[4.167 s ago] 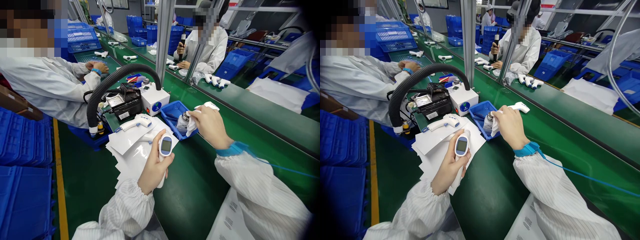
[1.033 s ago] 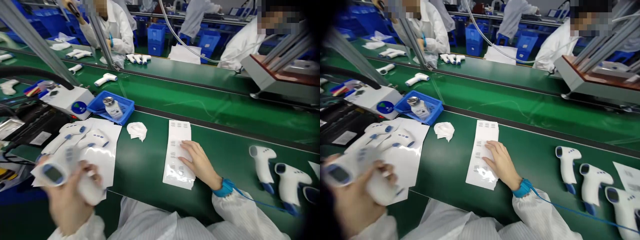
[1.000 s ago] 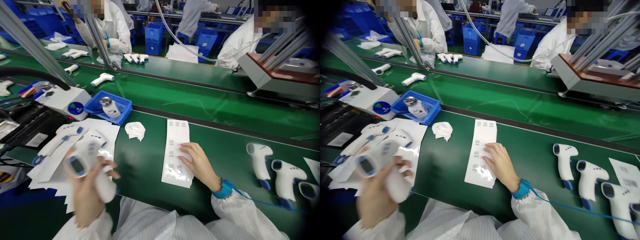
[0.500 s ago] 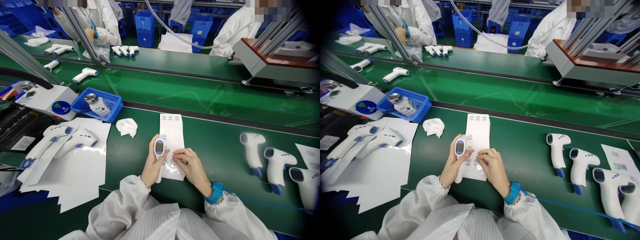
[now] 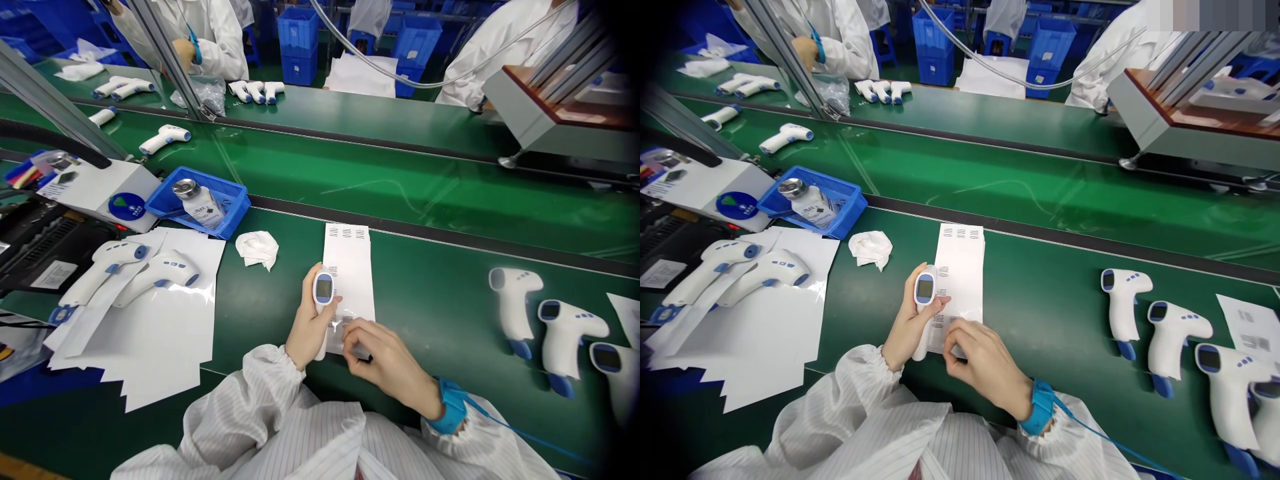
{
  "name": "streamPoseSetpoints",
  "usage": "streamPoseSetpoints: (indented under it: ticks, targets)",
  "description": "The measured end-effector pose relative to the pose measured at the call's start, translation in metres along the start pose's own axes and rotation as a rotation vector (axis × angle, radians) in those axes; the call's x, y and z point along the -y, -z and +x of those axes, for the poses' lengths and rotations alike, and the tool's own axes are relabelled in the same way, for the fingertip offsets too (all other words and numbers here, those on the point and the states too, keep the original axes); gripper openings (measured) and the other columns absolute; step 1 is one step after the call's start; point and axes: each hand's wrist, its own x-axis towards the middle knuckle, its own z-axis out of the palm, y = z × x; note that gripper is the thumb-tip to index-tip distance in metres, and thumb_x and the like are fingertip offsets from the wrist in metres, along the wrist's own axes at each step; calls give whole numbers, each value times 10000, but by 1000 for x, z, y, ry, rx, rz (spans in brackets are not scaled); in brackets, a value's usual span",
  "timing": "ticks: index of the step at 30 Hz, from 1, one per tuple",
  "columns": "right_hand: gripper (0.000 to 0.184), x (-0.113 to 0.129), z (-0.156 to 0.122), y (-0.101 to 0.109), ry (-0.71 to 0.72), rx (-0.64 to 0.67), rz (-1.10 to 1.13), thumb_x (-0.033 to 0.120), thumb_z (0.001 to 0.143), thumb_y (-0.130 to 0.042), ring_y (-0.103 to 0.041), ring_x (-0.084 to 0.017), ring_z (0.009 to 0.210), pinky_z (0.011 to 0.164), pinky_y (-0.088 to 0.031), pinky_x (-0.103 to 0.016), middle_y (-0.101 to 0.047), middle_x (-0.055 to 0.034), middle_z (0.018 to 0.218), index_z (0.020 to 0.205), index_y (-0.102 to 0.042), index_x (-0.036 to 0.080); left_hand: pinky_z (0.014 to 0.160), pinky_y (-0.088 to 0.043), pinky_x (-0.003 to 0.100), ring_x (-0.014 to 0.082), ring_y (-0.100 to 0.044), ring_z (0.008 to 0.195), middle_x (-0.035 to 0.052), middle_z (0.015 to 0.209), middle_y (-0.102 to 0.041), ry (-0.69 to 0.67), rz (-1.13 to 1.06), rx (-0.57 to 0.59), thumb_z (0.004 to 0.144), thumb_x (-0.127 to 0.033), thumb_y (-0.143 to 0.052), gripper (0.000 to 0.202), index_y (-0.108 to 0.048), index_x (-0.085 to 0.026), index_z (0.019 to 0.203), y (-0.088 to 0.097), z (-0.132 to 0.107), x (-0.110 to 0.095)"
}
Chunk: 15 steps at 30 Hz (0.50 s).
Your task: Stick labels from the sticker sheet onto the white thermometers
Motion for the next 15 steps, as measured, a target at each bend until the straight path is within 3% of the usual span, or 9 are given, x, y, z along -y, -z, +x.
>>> streamPoseSetpoints:
  ticks: [5, 15]
  targets:
    - [137, -18, 3, 5, -132, -199, -114, 186, 933, -517, -611, -233, 963, 813, -512, -393, -669, -72, 1034, 951, -645, 231, 1095, -371, 441, 280, -412, 1352, 36, 1468, -400, 1, -18, -1, 905, -322, -590, 604, -304, -376, 1434, -1, 0, -1]
    - [167, -24, 10, -2, -214, -149, -59, 222, 933, -541, -616, -244, 981, 826, -472, -430, -707, -45, 1065, 942, -706, 249, 1081, -387, 436, 263, -502, 1271, 28, 1480, -397, -2, 28, 0, 904, -328, -591, 590, -318, -389, 1424, -1, -1, -2]
